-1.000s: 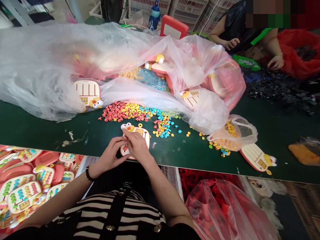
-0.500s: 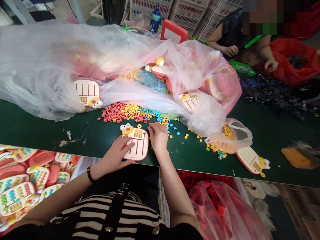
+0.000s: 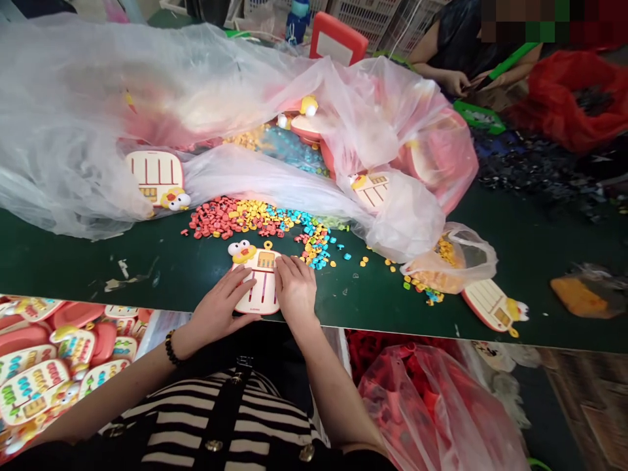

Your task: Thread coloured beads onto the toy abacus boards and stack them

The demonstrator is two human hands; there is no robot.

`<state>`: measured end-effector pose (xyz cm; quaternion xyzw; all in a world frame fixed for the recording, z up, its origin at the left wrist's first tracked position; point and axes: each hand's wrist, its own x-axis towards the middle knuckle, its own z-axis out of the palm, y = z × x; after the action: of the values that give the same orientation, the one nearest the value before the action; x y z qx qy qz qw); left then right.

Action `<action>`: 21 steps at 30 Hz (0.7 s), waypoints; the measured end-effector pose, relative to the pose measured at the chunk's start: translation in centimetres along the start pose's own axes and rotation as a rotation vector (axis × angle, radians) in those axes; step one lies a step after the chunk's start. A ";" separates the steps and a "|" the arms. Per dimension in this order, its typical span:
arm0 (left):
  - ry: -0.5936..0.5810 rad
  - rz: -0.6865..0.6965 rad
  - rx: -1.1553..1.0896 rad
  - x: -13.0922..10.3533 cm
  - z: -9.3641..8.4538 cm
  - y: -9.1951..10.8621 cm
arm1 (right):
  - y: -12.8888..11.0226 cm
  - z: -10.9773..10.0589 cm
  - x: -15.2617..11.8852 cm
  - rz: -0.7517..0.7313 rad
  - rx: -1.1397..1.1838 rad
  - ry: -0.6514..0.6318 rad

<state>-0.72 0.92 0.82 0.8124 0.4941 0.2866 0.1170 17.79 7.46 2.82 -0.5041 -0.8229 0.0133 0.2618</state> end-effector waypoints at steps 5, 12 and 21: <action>0.029 -0.009 -0.032 -0.1 0.3 -0.1 | -1.7 0.3 -2.3 -0.039 0.055 -0.048; 0.046 -0.094 -0.079 -0.1 0.0 -0.1 | -1.8 0.3 0.1 -0.245 0.313 -0.259; 0.045 -0.120 0.056 0.5 0.1 0.4 | 6.4 0.7 7.5 -0.056 -0.033 -0.121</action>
<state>-0.20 1.15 1.04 0.7779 0.5520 0.2833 0.1002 20.11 17.08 3.49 -0.4832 -0.8512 0.0226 0.2034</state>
